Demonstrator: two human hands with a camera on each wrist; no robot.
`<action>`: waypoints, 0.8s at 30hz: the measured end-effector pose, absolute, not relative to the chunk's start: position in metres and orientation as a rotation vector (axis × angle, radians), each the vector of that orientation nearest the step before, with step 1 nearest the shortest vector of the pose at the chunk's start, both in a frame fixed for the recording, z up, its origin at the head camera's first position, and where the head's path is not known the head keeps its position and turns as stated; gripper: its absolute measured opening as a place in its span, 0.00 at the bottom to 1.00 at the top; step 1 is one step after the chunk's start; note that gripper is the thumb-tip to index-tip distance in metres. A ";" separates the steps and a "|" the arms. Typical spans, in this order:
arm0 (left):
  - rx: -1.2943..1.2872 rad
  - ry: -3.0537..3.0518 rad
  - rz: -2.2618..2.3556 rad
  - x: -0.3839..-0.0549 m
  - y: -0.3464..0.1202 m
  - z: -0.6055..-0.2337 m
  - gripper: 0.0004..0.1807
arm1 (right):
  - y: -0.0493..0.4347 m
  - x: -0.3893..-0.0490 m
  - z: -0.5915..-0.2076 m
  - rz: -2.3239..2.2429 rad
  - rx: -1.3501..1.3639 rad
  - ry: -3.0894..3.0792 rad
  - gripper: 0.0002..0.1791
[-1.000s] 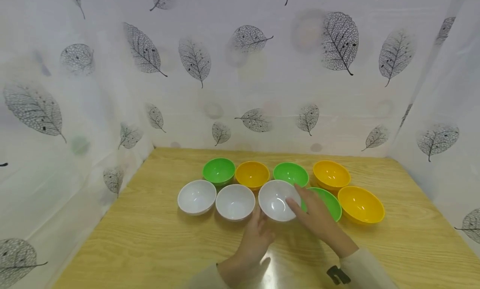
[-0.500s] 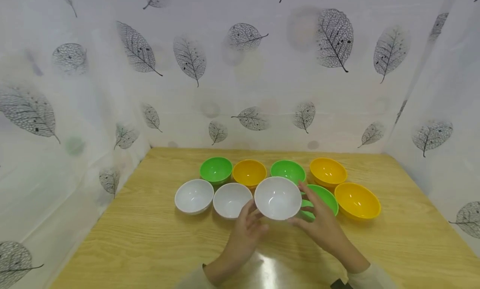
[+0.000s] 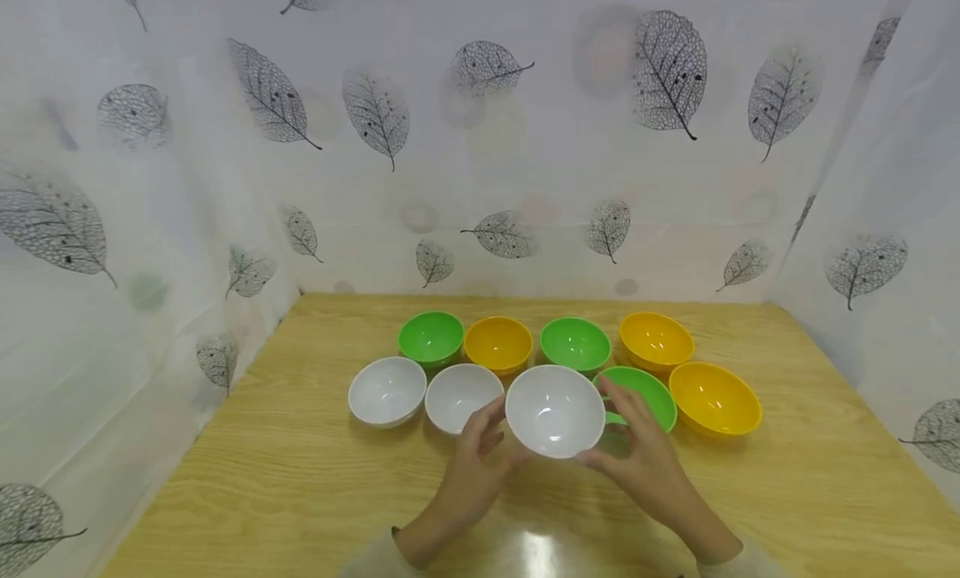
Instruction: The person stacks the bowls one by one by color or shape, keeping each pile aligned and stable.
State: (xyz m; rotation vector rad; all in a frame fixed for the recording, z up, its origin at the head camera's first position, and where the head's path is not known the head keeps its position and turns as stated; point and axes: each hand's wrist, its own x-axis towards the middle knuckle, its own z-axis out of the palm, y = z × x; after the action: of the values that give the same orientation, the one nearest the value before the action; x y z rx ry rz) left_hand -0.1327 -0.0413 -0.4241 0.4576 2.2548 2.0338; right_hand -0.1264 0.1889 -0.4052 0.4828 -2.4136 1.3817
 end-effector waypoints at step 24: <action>0.891 2.315 1.558 -0.148 -0.063 -0.441 0.43 | 0.202 -0.112 -0.427 1.461 0.701 -2.691 0.53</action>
State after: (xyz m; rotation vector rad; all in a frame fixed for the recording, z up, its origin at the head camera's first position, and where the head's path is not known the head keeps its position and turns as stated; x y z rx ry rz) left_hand -0.1484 -0.0635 -0.4405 0.8911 2.3147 1.5575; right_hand -0.1123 0.2023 -0.4266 0.7006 -2.6911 1.4611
